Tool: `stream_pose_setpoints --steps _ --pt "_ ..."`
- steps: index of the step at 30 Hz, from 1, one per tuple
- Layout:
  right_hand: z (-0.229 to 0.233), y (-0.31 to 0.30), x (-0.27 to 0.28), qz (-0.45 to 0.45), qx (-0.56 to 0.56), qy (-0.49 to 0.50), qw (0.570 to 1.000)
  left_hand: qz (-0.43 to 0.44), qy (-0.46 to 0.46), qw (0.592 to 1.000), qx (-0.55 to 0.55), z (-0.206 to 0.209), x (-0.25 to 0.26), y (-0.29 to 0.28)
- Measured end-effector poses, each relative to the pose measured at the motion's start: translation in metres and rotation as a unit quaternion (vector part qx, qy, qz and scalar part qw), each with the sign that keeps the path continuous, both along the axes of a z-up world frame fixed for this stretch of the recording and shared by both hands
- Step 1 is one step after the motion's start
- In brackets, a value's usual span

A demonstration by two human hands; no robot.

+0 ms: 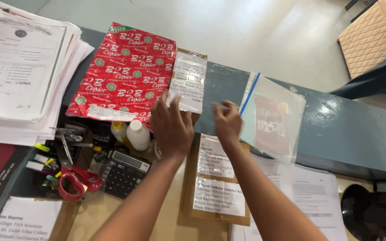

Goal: The person organizes papers and a notebook on a desk, wipes the desk surface with a cloth, and places items into a small box and a shipping bag.

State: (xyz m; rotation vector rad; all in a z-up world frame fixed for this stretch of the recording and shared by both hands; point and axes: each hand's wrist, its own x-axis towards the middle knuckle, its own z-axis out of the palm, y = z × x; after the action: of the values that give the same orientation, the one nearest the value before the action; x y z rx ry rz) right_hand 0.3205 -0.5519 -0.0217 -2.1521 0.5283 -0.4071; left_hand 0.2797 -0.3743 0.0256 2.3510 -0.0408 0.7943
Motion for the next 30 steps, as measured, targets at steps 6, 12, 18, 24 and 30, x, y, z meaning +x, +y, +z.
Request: stream_pose_setpoints --steps 6,12,18,24,30 --pt "-0.008 -0.054 -0.155 -0.187 -0.137 0.155 0.96 -0.072 0.327 0.924 -0.184 -0.061 -0.093 -0.027" --pt "-0.018 -0.04 -0.206 -0.054 0.185 0.236 0.952 -0.082 0.521 0.819 -0.225 -0.08 -0.135 -0.042" --pt "0.042 -0.038 -0.234 -0.031 0.115 0.239 0.964 -0.094 0.531 0.827 -0.16 0.009 -0.166 -0.029" --pt "0.161 -0.066 -0.203 -0.014 0.085 0.256 0.963 -0.166 0.497 0.848 -0.079 0.108 -0.135 -0.031" --pt "0.215 -0.091 -0.125 -0.041 0.119 0.201 0.972 -0.201 0.422 0.879 -0.091 0.151 -0.055 -0.071"
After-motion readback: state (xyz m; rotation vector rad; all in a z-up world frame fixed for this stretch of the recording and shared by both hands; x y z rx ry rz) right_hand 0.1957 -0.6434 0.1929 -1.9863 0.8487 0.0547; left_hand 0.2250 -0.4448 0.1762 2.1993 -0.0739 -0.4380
